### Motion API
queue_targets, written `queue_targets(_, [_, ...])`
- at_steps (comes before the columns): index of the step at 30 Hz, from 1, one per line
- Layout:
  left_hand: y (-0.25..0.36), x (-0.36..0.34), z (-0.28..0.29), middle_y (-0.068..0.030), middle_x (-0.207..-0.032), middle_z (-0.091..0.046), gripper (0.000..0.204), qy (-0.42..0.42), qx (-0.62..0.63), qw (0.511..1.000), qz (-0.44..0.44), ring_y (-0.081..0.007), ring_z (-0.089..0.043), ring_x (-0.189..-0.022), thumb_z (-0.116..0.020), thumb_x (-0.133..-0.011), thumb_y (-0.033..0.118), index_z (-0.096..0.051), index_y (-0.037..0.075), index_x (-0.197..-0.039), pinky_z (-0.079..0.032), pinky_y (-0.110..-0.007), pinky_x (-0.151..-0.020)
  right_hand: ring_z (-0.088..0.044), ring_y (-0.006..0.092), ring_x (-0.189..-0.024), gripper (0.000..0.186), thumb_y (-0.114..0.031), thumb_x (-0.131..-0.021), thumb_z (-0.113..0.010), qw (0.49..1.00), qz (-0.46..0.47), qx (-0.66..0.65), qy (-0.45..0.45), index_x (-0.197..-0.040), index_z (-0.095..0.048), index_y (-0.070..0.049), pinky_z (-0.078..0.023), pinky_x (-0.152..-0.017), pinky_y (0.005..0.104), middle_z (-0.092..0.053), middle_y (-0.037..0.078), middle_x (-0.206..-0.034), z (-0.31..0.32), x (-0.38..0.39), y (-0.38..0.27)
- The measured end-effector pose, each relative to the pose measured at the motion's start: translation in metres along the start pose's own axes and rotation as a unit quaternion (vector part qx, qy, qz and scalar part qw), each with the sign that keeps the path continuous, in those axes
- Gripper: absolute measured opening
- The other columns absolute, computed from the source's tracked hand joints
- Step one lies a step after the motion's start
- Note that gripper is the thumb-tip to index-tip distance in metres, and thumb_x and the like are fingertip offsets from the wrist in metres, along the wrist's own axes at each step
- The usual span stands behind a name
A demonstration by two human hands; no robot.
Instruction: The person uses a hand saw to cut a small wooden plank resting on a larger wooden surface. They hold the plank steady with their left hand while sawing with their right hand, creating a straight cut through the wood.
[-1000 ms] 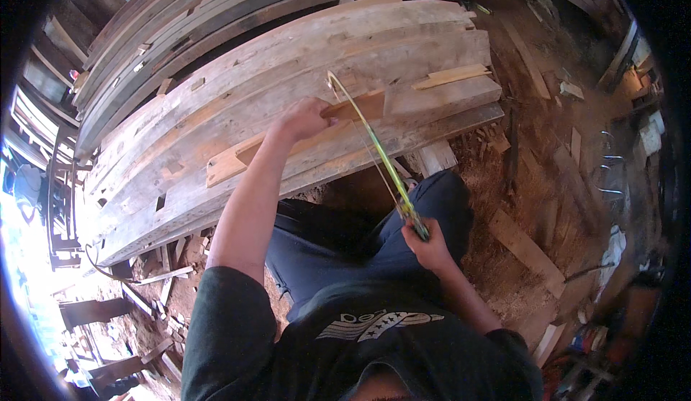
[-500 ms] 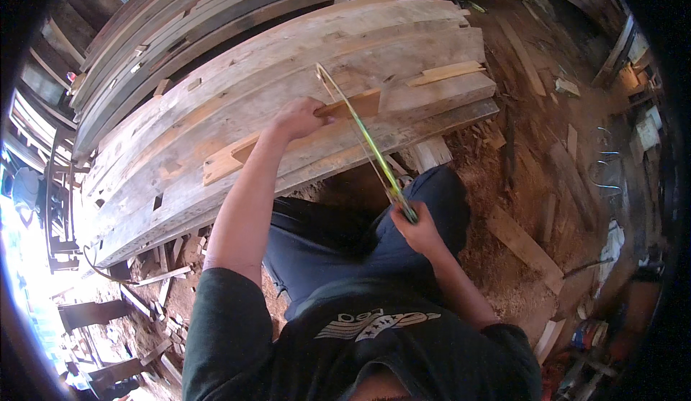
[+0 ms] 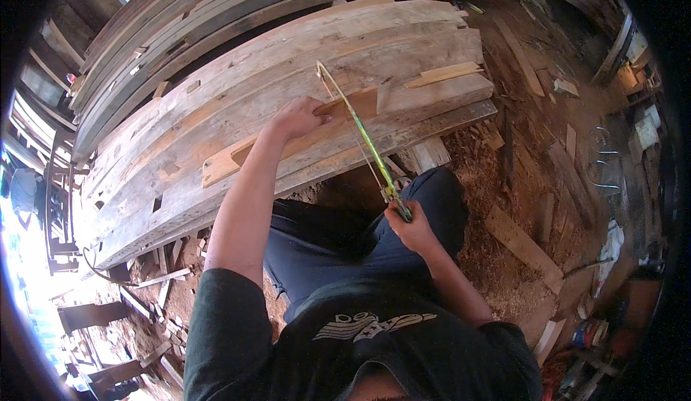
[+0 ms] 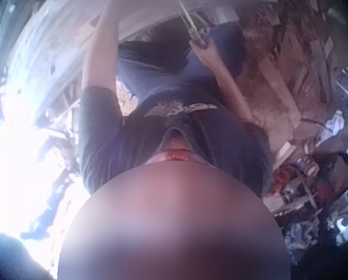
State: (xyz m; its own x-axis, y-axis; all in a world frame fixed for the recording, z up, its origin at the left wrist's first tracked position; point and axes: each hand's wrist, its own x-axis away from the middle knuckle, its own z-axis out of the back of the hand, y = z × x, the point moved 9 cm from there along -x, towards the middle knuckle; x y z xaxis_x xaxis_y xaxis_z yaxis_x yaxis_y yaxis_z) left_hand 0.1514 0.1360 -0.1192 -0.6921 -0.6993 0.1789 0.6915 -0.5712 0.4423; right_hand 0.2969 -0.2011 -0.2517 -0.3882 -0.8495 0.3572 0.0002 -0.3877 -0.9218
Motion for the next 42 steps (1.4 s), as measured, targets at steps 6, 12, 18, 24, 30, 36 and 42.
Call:
queue_targets(6, [0.000, 0.000, -0.001, -0.0234, -0.115, -0.072, 0.044, -0.038, 0.013, 0.999, 0.013, -0.0406, -0.066, -0.111, -0.070, -0.094, 0.042, -0.070, 0.012, -0.126, -0.051, -0.049, -0.095, -0.062, 0.0189, -0.092, 0.049, -0.033, -0.093, -0.077, 0.999, -0.036, 0.004, -0.027, -0.118, -0.059, 0.005, -0.051, -0.085, 0.0354, -0.065, 0.011, -0.103, 0.022, 0.037, 0.006])
queue_targets(12, [0.004, 0.004, -0.001, -0.0231, -0.112, -0.072, 0.042, -0.005, 0.002, 1.000, 0.005, -0.0398, -0.067, -0.109, -0.070, -0.094, 0.041, -0.071, 0.011, -0.123, -0.052, -0.049, -0.094, -0.061, 0.0167, -0.091, 0.047, -0.032, -0.093, -0.076, 0.999, -0.024, 0.003, -0.042, -0.118, -0.059, 0.004, -0.051, -0.085, 0.0355, -0.064, 0.009, -0.098, -0.003, -0.015, -0.009])
queue_targets(18, [0.005, 0.002, 0.004, -0.0236, -0.117, -0.071, 0.042, -0.021, 0.011, 1.000, -0.001, -0.0406, -0.065, -0.114, -0.070, -0.093, 0.040, -0.071, 0.012, -0.124, -0.050, -0.049, -0.098, -0.062, 0.0181, -0.090, 0.040, -0.030, -0.093, -0.077, 0.999, -0.043, 0.014, -0.010, -0.113, -0.063, 0.001, -0.051, -0.085, 0.0353, -0.065, 0.008, -0.096, 0.026, 0.040, 0.011])
queue_targets(24, [0.005, 0.008, 0.003, -0.0221, -0.116, -0.071, 0.044, 0.046, -0.025, 0.999, -0.004, -0.0388, -0.065, -0.112, -0.071, -0.093, 0.041, -0.070, 0.010, -0.123, -0.050, -0.047, -0.097, -0.063, 0.0190, -0.095, 0.043, -0.031, -0.093, -0.077, 0.998, -0.017, 0.001, -0.066, -0.114, -0.062, 0.002, -0.052, -0.087, 0.0360, -0.066, 0.011, -0.102, -0.008, -0.024, -0.014])
queue_targets(30, [0.001, 0.001, -0.005, -0.0234, -0.113, -0.071, 0.041, -0.023, 0.005, 1.000, -0.009, -0.0412, -0.066, -0.111, -0.071, -0.092, 0.040, -0.072, 0.010, -0.121, -0.051, -0.049, -0.096, -0.063, 0.0188, -0.093, 0.044, -0.033, -0.093, -0.078, 0.999, 0.004, 0.031, 0.010, -0.113, -0.062, 0.003, -0.051, -0.086, 0.0357, -0.066, 0.010, -0.101, 0.025, 0.044, 0.002])
queue_targets(36, [0.001, 0.010, -0.003, -0.0228, -0.107, -0.073, 0.040, 0.021, 0.011, 1.000, -0.005, -0.0403, -0.068, -0.104, -0.072, -0.092, 0.040, -0.073, 0.008, -0.116, -0.052, -0.049, -0.092, -0.062, 0.0186, -0.090, 0.044, -0.031, -0.094, -0.077, 0.999, -0.018, -0.022, -0.046, -0.113, -0.059, 0.004, -0.051, -0.085, 0.0361, -0.065, 0.010, -0.101, -0.003, -0.012, -0.006])
queue_targets(42, [0.000, 0.008, -0.002, -0.0228, -0.109, -0.072, 0.042, -0.035, 0.035, 0.998, 0.032, -0.0407, -0.067, -0.106, -0.072, -0.092, 0.042, -0.073, 0.008, -0.116, -0.052, -0.049, -0.093, -0.063, 0.0200, -0.090, 0.044, -0.031, -0.093, -0.078, 0.999, -0.022, 0.030, -0.014, -0.114, -0.060, 0.003, -0.051, -0.085, 0.0364, -0.067, 0.010, -0.099, 0.019, 0.026, 0.005])
